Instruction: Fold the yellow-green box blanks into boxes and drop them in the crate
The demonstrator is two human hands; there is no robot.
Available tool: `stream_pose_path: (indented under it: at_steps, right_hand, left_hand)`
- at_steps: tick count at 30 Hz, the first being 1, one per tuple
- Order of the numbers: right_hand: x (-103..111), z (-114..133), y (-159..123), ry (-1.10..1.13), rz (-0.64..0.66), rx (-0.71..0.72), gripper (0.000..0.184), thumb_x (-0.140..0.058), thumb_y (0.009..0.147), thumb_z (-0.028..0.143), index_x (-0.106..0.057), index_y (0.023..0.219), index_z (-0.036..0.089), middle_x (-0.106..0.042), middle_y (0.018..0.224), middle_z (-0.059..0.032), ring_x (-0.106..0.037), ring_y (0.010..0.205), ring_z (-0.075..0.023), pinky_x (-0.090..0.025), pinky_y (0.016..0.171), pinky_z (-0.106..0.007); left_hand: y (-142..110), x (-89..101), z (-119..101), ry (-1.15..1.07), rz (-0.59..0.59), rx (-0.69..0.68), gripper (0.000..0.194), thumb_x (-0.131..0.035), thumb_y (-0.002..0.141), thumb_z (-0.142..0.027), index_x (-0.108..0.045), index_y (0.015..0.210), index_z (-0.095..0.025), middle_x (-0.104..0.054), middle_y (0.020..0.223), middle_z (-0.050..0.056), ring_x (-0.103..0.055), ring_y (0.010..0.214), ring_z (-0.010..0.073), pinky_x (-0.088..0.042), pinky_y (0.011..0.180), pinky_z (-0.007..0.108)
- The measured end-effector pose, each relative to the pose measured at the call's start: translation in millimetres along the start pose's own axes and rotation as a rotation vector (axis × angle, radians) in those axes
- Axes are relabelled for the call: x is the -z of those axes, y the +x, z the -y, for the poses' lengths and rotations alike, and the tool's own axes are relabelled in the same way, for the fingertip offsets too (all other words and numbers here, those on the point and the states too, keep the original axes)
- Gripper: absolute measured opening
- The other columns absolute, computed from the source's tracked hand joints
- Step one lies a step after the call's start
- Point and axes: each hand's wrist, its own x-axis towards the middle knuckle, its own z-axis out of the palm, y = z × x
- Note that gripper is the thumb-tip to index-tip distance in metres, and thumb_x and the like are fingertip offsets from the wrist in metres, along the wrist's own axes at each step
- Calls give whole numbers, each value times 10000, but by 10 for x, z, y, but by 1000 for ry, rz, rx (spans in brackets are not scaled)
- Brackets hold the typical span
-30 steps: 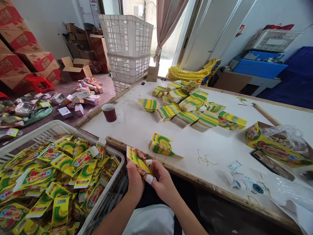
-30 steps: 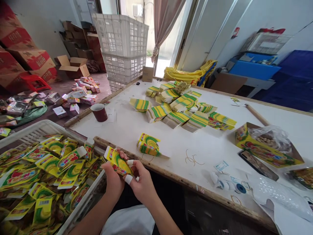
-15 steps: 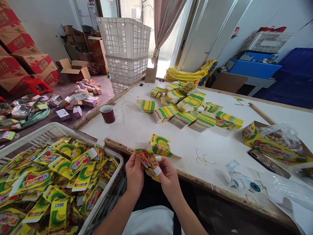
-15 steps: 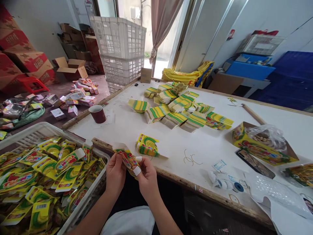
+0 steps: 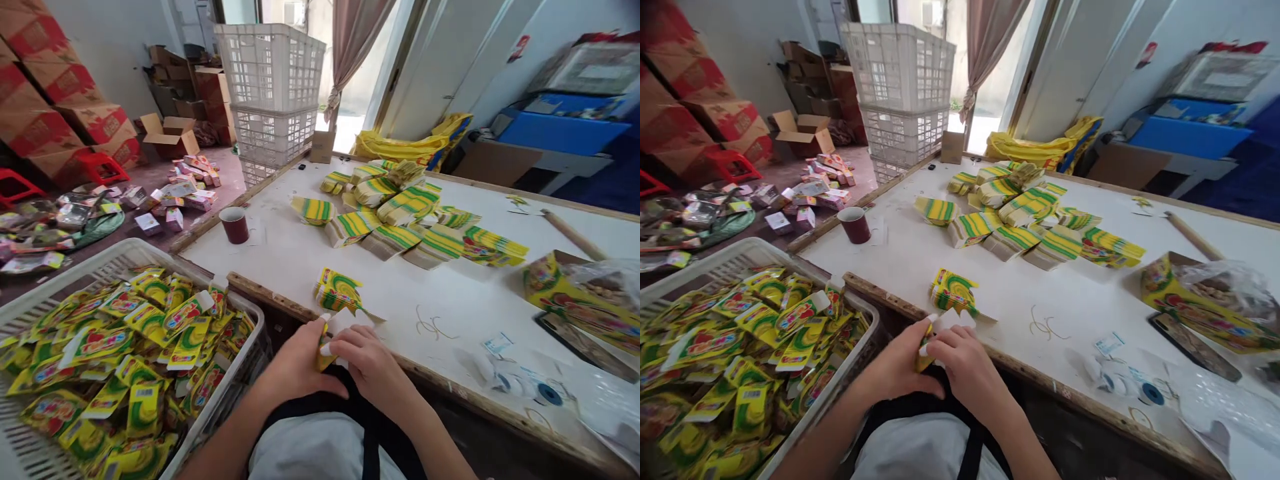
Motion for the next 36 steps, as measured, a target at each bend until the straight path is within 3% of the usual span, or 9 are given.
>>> stream_pose_path:
  at_steps: [2,5,10,12,17,21,24,29,36]
  right_hand:
    - [-102,10,-25,-15,-211,-61,389,-414,795,-7,-624,964,273,-672,916,-36,-602,817,-205,-486,714,-339]
    - [-275,90,-73,0,-518,-198,352,-494,835,58,-611,1051,309,-651,998,-37,-627,891,-203,-519,757,-334]
    - [-387,226,-71,499,-665,-447,288,-636,838,257,-541,1108,280,-627,1029,-57,-642,877,-197,-545,801,-374]
    - [-302,171,-29,727,-645,-565,324,-677,808,370,-530,1078,266,-631,978,-42,-634,791,-174,-550,746,-351]
    - [-97,-44,72,1061,-381,-777,381,-706,709,537,-631,889,209,-678,769,-38,-611,693,-193,-520,623,-319]
    - [-252,-15,71,1412,-214,-994,321,-708,673,491,-669,813,205,-713,759,-49,-648,673,-208,-524,574,-313]
    - [-373,72,38,1566,-191,-985,372,-708,658,558,-695,834,231,-738,860,-52,-684,779,-216,-555,699,-334]
    - [-279,139,31,1424,-271,-718,592,-695,625,695,-687,1024,258,-705,1107,-100,-649,1007,-287,-514,883,-429]
    - [-240,108,93,1291,-224,-803,443,-781,645,480,-691,977,201,-721,986,-80,-644,969,-280,-505,878,-418]
  left_hand:
    - [26,-151,-31,72,-120,43,634,-807,563,-237,-558,1146,-212,-655,1092,88,-605,1002,295,-473,865,417]
    - [67,-226,-65,129,-321,74,584,-740,604,-207,-509,1140,-218,-657,937,41,-623,854,244,-482,747,346]
    - [55,-132,-26,56,-402,52,635,-788,596,-319,-475,1140,-222,-649,898,27,-622,798,227,-478,713,325]
    - [42,-108,1,56,-386,29,661,-790,599,-332,-474,1170,-224,-658,953,48,-625,840,242,-479,744,346]
    - [5,-166,28,58,-260,-102,741,-811,587,-325,-469,1237,-229,-670,992,69,-631,841,242,-490,750,354]
    - [-15,-235,43,115,-255,-213,663,-759,677,-329,-429,1244,-233,-665,1003,71,-646,835,227,-499,735,333]
    - [-6,-233,39,150,-271,-236,601,-736,705,-309,-412,1206,-234,-661,967,58,-648,833,217,-502,741,320]
    - [27,-194,-22,104,-293,-151,561,-720,710,-289,-365,1142,-236,-648,882,22,-629,722,177,-482,644,271]
    - [21,-230,-4,236,-227,-199,484,-701,629,-209,-423,1023,-252,-624,841,5,-607,703,194,-420,611,272]
